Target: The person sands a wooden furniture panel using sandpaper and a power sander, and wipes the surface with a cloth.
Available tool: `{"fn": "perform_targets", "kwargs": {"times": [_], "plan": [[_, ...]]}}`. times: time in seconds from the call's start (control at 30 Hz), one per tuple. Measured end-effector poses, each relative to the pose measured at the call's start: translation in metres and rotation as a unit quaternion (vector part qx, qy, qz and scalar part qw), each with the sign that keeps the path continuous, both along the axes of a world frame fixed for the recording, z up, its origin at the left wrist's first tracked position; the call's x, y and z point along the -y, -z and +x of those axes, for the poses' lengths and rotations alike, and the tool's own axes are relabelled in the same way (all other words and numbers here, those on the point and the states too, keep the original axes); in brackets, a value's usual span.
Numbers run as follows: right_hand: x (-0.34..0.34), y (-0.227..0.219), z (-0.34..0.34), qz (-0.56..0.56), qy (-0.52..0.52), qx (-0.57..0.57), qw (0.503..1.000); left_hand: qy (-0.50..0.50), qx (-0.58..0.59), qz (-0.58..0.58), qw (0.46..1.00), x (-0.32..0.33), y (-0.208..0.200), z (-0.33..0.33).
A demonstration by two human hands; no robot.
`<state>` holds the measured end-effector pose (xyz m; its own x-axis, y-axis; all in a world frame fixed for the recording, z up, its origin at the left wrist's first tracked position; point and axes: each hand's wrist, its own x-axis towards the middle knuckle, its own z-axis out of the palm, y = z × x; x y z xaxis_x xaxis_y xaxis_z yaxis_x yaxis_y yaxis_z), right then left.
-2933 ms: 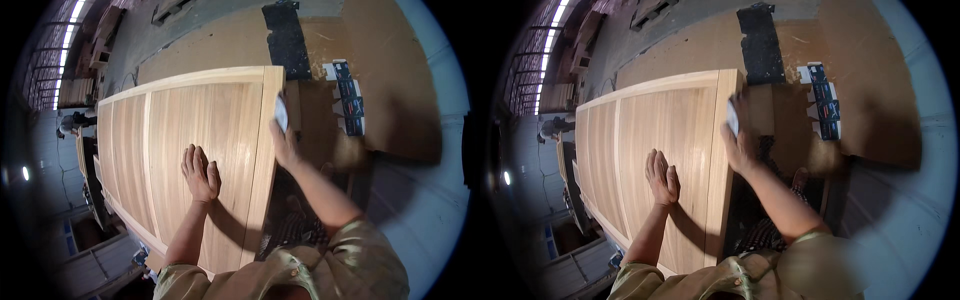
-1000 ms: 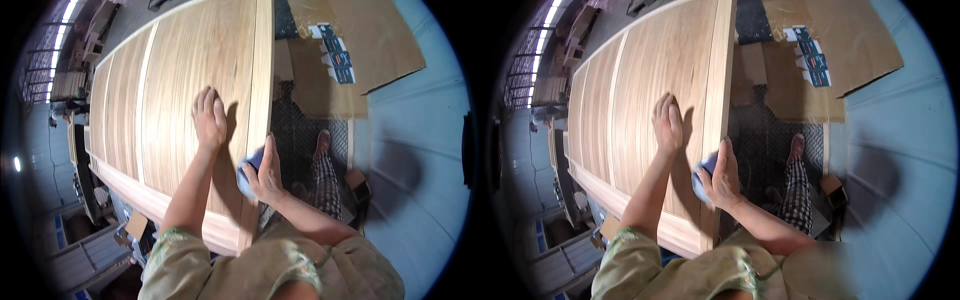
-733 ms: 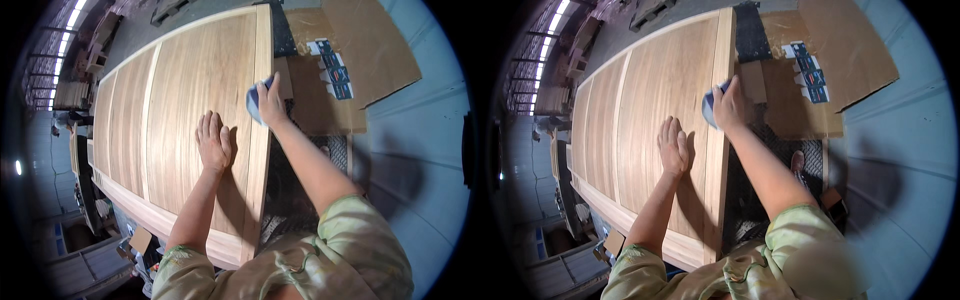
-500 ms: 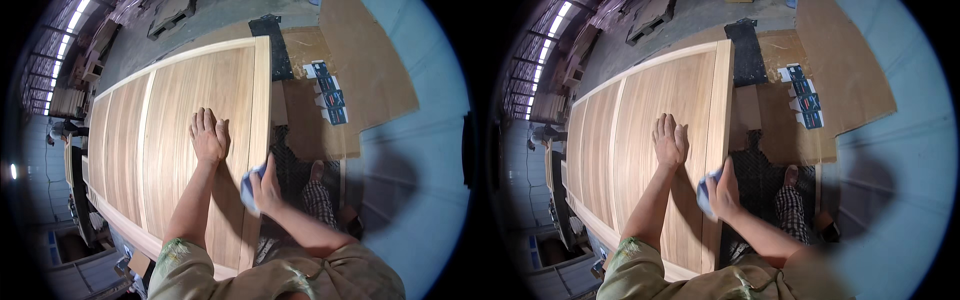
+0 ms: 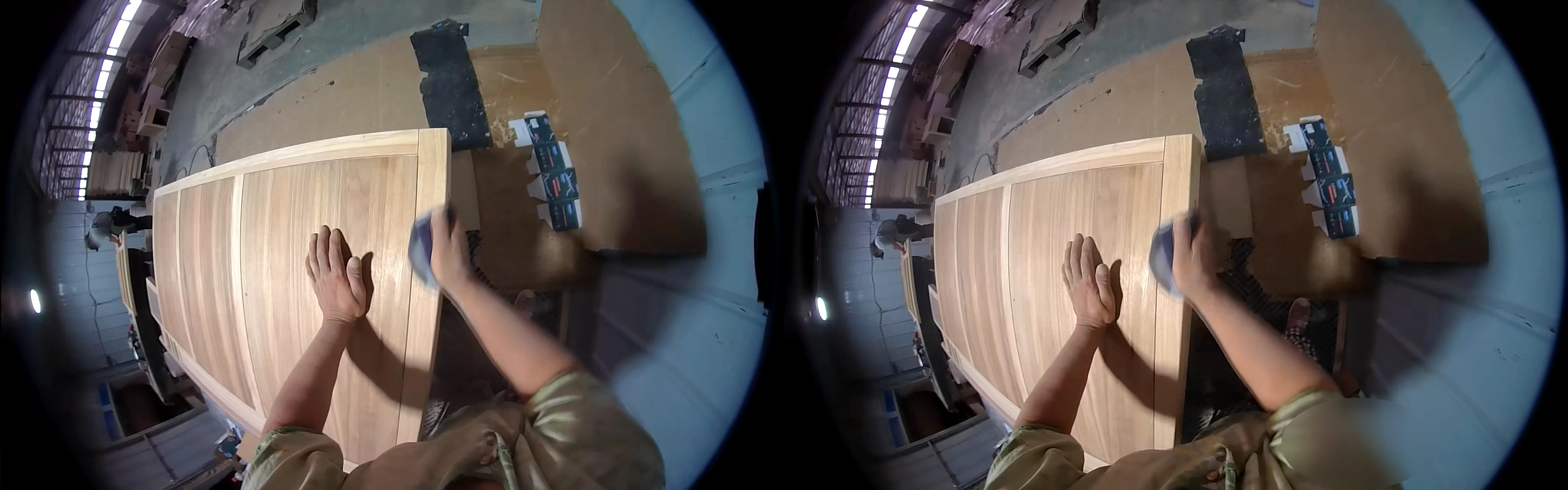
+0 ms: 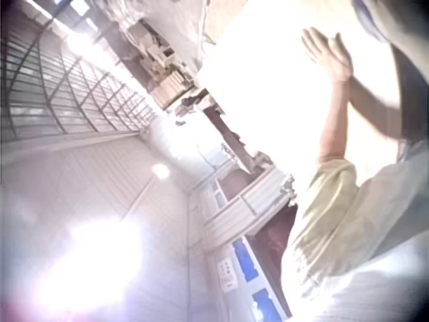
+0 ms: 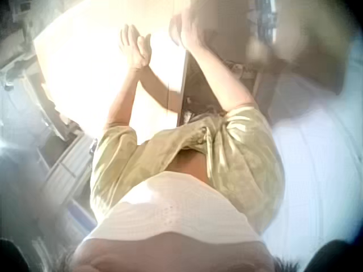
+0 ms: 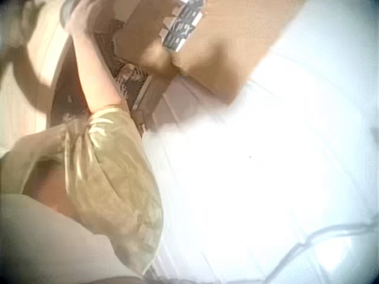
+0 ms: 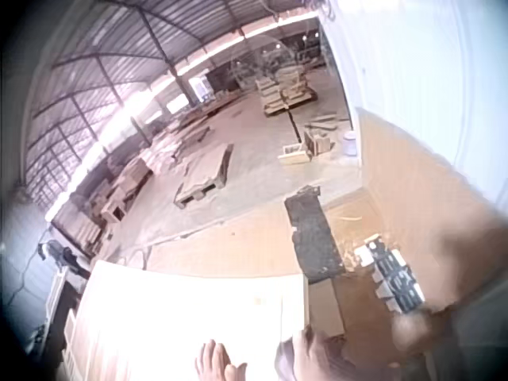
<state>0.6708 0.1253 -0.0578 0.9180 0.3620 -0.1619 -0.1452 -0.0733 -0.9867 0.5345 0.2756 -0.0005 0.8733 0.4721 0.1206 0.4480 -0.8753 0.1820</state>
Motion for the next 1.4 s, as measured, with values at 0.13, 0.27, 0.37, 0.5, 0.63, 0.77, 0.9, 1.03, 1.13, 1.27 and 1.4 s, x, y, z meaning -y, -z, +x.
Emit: {"fn": "perform_targets", "kwargs": {"times": [0.13, 0.27, 0.37, 0.5, 0.63, 0.77, 0.9, 1.03, 1.13, 1.27, 1.4], "plan": [[-0.03, -0.012, 0.109, 0.054, 0.033, -0.116, 0.991, 0.001, -0.011, -0.008, 1.0, 0.002, -0.005, 0.008], [-0.003, -0.003, 0.025, 0.196, 0.031, -0.158, 0.967, -0.001, -0.015, -0.009, 1.0, 0.003, -0.003, 0.005], [0.008, -0.015, -0.02, 0.193, 0.049, -0.157, 0.967, 0.009, -0.014, -0.012, 1.0, 0.003, -0.009, 0.002], [0.007, -0.008, 0.035, 0.091, -0.061, -0.103, 0.989, 0.008, 0.005, -0.008, 1.0, 0.003, -0.005, 0.011], [-0.019, -0.02, 0.074, 0.069, 0.022, -0.211, 0.975, 0.002, -0.005, -0.004, 1.0, -0.002, -0.007, 0.006], [-0.007, 0.012, -0.01, 0.11, 0.024, -0.028, 0.993, -0.009, -0.009, -0.007, 1.0, 0.001, -0.006, 0.007], [-0.037, 0.008, 0.105, -0.036, -0.01, -0.228, 0.973, -0.006, -0.003, -0.018, 1.0, 0.003, -0.007, 0.007], [-0.044, -0.004, 0.181, 0.114, -0.059, -0.243, 0.962, -0.002, -0.011, -0.029, 1.0, 0.001, -0.004, 0.008], [-0.042, 0.019, 0.092, 0.079, 0.098, -0.054, 0.991, -0.016, -0.009, -0.019, 1.0, 0.001, -0.003, 0.001], [-0.031, -0.058, 0.128, -0.036, 0.003, -0.117, 0.992, -0.023, 0.009, -0.035, 0.999, 0.0, -0.005, -0.002], [-0.074, -0.023, 0.223, -0.179, -0.07, 0.15, 0.97, -0.017, 0.02, -0.041, 0.999, -0.004, -0.01, 0.01]]}}
